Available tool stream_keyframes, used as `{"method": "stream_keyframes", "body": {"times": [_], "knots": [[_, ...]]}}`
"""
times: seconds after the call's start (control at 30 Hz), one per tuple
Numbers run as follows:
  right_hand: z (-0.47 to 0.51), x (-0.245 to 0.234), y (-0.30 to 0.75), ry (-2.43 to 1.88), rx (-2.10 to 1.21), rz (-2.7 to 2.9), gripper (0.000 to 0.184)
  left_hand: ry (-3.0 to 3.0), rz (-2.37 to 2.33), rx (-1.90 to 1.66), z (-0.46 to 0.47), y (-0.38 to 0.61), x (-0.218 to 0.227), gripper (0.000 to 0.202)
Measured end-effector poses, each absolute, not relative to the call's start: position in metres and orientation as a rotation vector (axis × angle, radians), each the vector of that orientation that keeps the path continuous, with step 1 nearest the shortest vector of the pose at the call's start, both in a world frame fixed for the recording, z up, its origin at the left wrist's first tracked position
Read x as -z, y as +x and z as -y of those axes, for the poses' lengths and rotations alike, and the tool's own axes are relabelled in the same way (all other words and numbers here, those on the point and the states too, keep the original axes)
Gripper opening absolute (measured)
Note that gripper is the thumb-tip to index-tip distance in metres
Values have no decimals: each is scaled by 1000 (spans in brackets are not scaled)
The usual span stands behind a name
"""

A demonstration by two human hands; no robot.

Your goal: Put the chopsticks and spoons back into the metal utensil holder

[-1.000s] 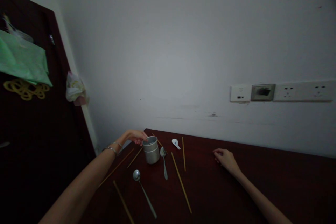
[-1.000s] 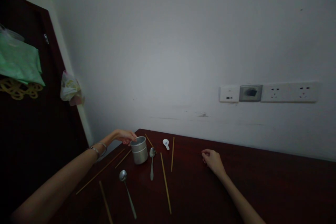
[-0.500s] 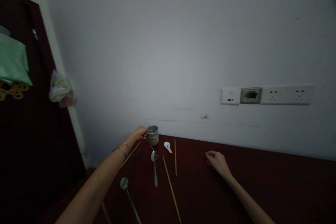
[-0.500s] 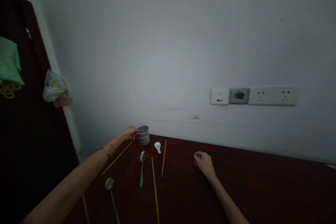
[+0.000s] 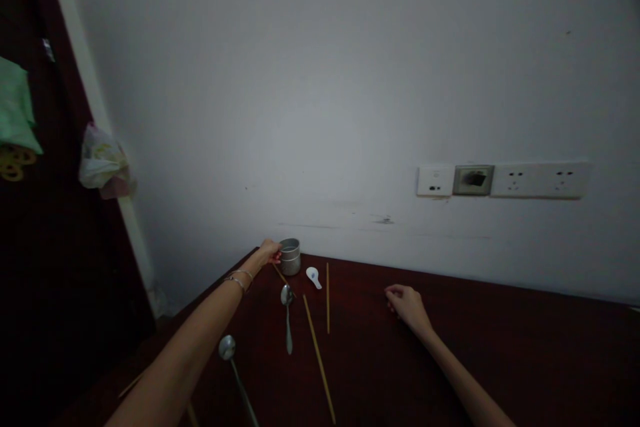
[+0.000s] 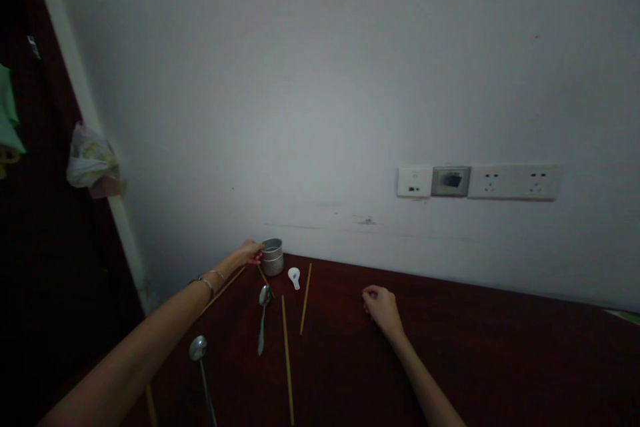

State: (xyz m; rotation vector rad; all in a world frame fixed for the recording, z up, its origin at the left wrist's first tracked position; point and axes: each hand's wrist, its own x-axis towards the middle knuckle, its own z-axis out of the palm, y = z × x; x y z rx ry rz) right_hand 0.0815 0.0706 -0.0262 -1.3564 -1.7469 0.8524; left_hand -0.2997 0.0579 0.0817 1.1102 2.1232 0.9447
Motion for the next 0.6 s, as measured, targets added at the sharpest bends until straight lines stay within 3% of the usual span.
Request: {"method": "stream_keyframes", "body": {"times": [0.37, 0.5, 0.6], "knots": [[-72, 28, 81, -1346, -843, 1738, 23, 1113, -2147, -941, -43, -301, -74, 44], [-70, 26, 82, -1347, -839, 1749, 25, 1237, -2418, -964, -28, -304, -83, 36], [-68, 24, 83, -1350, -828, 1756, 25, 1552, -2610, -759, -10, -299, -87, 24]]}}
